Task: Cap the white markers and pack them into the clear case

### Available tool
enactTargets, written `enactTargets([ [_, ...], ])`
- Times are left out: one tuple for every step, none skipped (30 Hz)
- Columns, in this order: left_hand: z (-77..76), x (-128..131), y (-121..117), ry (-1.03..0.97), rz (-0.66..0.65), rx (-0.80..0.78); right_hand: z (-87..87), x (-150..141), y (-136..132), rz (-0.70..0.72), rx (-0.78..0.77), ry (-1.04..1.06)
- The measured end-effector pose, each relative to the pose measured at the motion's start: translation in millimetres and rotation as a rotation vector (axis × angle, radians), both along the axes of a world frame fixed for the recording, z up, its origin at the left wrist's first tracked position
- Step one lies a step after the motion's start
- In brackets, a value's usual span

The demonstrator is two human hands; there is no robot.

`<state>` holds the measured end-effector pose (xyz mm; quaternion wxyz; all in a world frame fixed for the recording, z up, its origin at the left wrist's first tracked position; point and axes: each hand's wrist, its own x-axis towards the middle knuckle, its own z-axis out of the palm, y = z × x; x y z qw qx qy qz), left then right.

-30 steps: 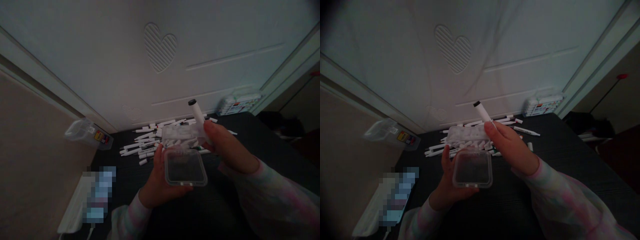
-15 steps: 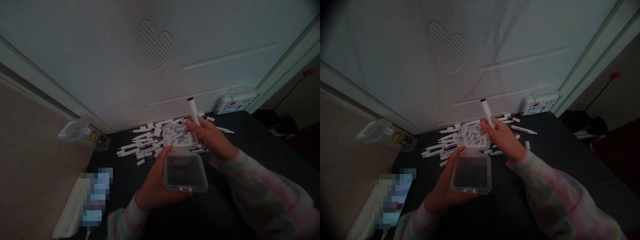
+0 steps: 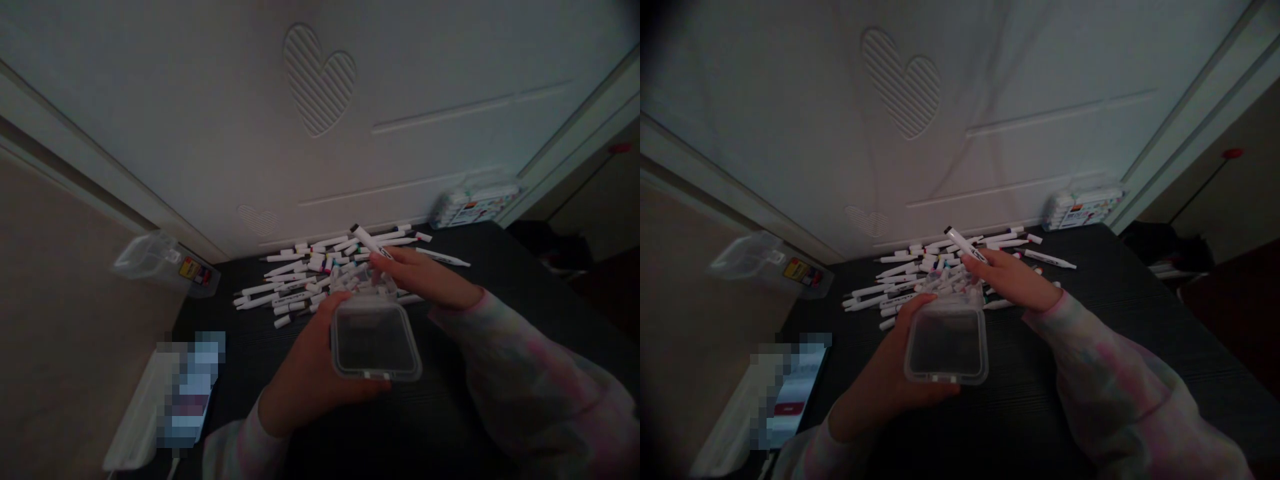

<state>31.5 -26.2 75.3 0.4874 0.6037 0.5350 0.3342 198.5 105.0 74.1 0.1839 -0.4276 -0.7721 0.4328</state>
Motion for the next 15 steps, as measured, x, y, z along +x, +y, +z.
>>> enactTargets([
  [-0.3, 0.2, 0.0, -0.008, 0.002, -0.008, 1.7, 0.2, -0.7, 0.007, 0.002, -0.004],
  [-0.6, 0.4, 0.0, -0.02, 0.003, -0.016, 3.2, 0.5, -1.4, 0.009, 0.003, -0.004],
  [-0.9, 0.5, -0.1, -0.037, 0.0, -0.021, 4.5, 0.9, -1.9, 0.001, 0.005, -0.001],
  [-1.3, 0.7, -0.1, -0.054, -0.002, -0.023, 5.5, 1.4, -2.3, -0.016, 0.007, 0.006],
  [-1.7, 0.8, 0.0, -0.066, -0.004, -0.02, 6.1, 2.1, -2.3, -0.045, 0.013, 0.022],
  [-2.0, 1.0, 0.0, -0.076, -0.006, -0.013, 6.5, 3.0, -2.2, -0.078, 0.019, 0.049],
  [-2.2, 1.2, 0.1, -0.085, -0.007, -0.004, 6.8, 4.0, -1.8, -0.11, 0.021, 0.082],
  [-2.3, 1.5, 0.2, -0.094, -0.009, 0.002, 7.1, 5.0, -1.4, -0.14, 0.016, 0.121],
  [-2.3, 2.0, 0.2, -0.104, -0.012, 0.001, 7.6, 6.0, -1.2, -0.168, 0.006, 0.163],
  [-2.3, 2.5, 0.3, -0.115, -0.014, -0.004, 8.5, 6.9, -1.2, -0.194, -0.008, 0.219],
  [-2.3, 3.0, 0.3, -0.126, -0.013, -0.011, 9.9, 7.6, -1.7, -0.219, -0.024, 0.291],
  [-2.5, 3.6, 0.4, -0.138, -0.009, -0.018, 11.8, 8.2, -2.8, -0.245, -0.043, 0.376],
  [-3.0, 4.2, 0.5, -0.148, -0.002, -0.018, 14.4, 8.6, -4.6, -0.275, -0.062, 0.477],
  [-3.6, 4.6, 0.7, -0.155, 0.008, -0.01, 17.5, 9.0, -7.0, -0.3, -0.085, 0.584],
  [-4.5, 4.9, 1.0, -0.155, 0.021, 0.004, 21.2, 9.3, -10.0, -0.316, -0.109, 0.69],
])
